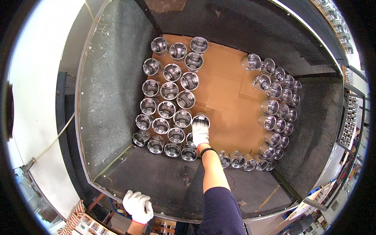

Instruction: Operate a vertical machining center to process engine pistons, including loading, unloading, inspection, and sorting.

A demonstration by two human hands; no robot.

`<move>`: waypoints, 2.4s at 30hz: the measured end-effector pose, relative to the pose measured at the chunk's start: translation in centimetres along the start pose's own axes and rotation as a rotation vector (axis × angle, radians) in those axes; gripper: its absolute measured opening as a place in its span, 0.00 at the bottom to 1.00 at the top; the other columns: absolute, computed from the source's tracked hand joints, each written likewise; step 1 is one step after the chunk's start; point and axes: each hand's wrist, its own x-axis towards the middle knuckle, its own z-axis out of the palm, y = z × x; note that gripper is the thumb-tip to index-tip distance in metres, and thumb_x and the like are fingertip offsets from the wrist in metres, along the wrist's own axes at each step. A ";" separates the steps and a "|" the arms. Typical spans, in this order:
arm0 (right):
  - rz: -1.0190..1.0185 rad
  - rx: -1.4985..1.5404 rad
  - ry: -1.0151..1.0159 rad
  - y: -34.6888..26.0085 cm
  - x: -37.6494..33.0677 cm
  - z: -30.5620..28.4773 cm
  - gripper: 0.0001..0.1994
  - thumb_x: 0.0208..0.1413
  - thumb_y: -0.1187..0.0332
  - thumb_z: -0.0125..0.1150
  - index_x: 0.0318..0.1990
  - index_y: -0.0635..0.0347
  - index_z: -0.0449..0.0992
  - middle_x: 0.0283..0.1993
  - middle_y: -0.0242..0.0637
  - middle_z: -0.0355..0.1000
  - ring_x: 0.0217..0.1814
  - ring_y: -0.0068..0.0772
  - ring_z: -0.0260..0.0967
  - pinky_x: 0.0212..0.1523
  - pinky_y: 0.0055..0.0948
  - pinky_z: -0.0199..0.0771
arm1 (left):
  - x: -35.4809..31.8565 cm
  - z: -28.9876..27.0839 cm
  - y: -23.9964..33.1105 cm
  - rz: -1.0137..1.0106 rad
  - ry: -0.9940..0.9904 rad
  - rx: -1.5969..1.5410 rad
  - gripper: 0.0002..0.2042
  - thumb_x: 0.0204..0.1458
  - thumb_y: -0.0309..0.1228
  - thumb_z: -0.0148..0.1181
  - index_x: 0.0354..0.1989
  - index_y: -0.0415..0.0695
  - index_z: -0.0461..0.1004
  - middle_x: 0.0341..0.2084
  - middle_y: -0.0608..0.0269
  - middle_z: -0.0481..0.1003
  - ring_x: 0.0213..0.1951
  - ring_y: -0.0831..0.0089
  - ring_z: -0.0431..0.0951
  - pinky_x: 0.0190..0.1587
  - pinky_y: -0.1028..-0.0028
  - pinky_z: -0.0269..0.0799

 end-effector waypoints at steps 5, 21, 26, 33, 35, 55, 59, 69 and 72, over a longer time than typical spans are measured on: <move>0.003 -0.294 -0.202 0.6 -0.4 -3.5 0.06 0.47 0.71 0.55 0.33 0.56 0.75 0.24 0.49 0.70 0.22 0.45 0.71 0.15 0.44 0.70 | 0.5 -0.6 0.1 -0.027 -0.087 -0.032 0.02 0.38 0.27 0.59 0.22 0.49 0.73 0.19 0.63 0.73 0.26 0.60 0.76 0.47 0.55 0.70; 0.318 0.347 0.123 5.6 -19.3 -44.0 0.20 0.36 0.53 0.72 0.28 0.58 0.72 0.32 0.46 0.71 0.39 0.50 0.71 0.41 0.44 0.71 | 0.8 -4.0 2.7 -0.247 -0.324 -0.025 0.23 0.51 0.56 0.58 0.44 0.53 0.84 0.40 0.58 0.82 0.44 0.60 0.82 0.49 0.60 0.73; 0.392 0.614 0.087 -0.8 -24.0 -48.0 0.19 0.34 0.61 0.72 0.27 0.60 0.68 0.26 0.43 0.68 0.30 0.38 0.68 0.33 0.37 0.70 | -5.9 -6.4 5.7 -0.160 -0.163 -0.794 0.37 0.55 0.48 0.64 0.69 0.41 0.60 0.66 0.48 0.62 0.68 0.58 0.61 0.69 0.64 0.57; 0.050 0.941 -0.209 -14.8 -25.7 -42.1 0.16 0.33 0.76 0.69 0.34 0.63 0.73 0.28 0.33 0.72 0.29 0.26 0.71 0.32 0.33 0.74 | -21.9 -12.2 5.7 -0.292 0.050 -1.280 0.50 0.53 0.43 0.69 0.77 0.51 0.37 0.73 0.50 0.49 0.73 0.59 0.50 0.71 0.61 0.50; -0.054 1.131 -0.511 -23.5 -27.5 -43.7 0.15 0.36 0.79 0.66 0.37 0.64 0.75 0.29 0.32 0.73 0.29 0.24 0.71 0.29 0.30 0.73 | -26.1 -11.9 4.2 -0.264 0.264 -1.556 0.54 0.51 0.38 0.72 0.76 0.49 0.35 0.73 0.50 0.48 0.73 0.61 0.49 0.72 0.63 0.50; -0.843 0.249 -1.592 -67.1 -30.7 -39.8 0.15 0.60 0.65 0.62 0.49 0.67 0.75 0.48 0.37 0.77 0.47 0.26 0.74 0.46 0.25 0.73 | -45.6 -18.3 -8.6 -0.991 2.132 -1.295 0.46 0.36 0.24 0.77 0.67 0.47 0.57 0.53 0.58 0.68 0.55 0.65 0.71 0.58 0.68 0.69; -0.835 0.192 -1.562 -71.1 -24.6 -39.5 0.20 0.46 0.81 0.66 0.49 0.68 0.74 0.44 0.42 0.79 0.45 0.34 0.78 0.46 0.31 0.78 | -50.6 -13.7 -11.7 -2.098 1.744 -0.671 0.50 0.23 0.42 0.84 0.63 0.49 0.65 0.48 0.51 0.70 0.53 0.55 0.73 0.56 0.61 0.72; -1.005 -0.083 -1.342 -78.9 -20.8 -36.9 0.24 0.42 0.78 0.65 0.52 0.68 0.77 0.48 0.40 0.78 0.51 0.35 0.76 0.54 0.31 0.74 | -60.3 -14.8 -16.0 -2.626 0.592 -0.240 0.42 0.32 0.47 0.77 0.62 0.61 0.64 0.50 0.50 0.70 0.54 0.50 0.70 0.57 0.56 0.65; -1.265 -0.310 -1.365 -82.8 -28.6 -40.7 0.24 0.44 0.72 0.65 0.52 0.70 0.77 0.47 0.42 0.78 0.50 0.35 0.76 0.53 0.29 0.72 | -60.6 -15.5 -15.4 -2.603 0.635 -0.309 0.46 0.31 0.52 0.77 0.64 0.60 0.63 0.56 0.50 0.67 0.60 0.49 0.65 0.63 0.55 0.59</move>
